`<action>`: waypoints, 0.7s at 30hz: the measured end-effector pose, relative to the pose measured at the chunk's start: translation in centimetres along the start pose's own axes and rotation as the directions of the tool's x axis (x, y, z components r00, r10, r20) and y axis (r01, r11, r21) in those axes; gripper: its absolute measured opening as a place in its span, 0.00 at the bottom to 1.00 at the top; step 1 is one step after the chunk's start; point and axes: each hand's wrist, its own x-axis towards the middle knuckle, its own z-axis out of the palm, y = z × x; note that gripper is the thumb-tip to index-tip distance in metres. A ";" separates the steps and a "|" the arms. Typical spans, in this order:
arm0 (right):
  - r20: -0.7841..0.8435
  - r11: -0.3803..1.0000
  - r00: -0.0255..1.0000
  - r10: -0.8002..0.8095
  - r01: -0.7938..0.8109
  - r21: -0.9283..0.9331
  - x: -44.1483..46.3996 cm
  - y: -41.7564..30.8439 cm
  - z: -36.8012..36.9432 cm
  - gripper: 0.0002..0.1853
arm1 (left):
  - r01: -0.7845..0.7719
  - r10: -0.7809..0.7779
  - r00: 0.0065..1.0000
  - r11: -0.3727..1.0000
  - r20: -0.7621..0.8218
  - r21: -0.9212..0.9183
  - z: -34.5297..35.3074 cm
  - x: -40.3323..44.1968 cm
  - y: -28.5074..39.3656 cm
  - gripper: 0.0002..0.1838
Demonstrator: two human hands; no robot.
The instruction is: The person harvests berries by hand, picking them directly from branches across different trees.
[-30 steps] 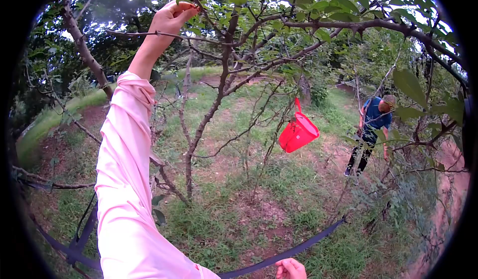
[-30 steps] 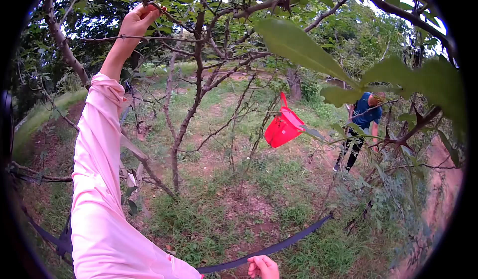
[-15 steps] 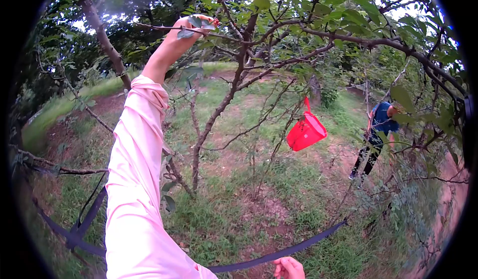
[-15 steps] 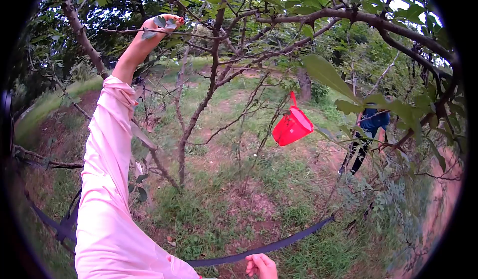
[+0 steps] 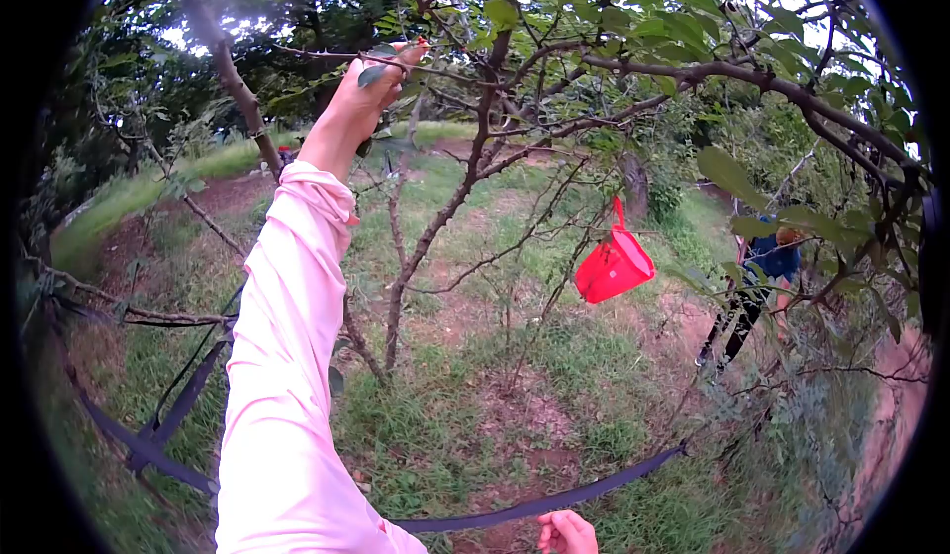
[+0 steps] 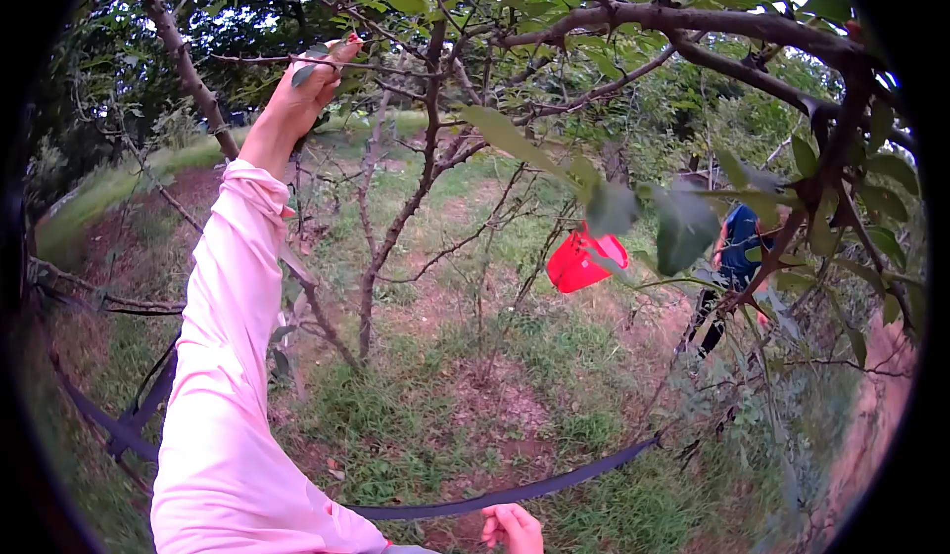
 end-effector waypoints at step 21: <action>0.017 0.999 1.000 -0.023 0.023 0.040 -0.1 0.5 -0.3 0.13 | 0.236 -0.224 0.972 0.894 0.076 -0.380 3.0 0.0 0.3 0.07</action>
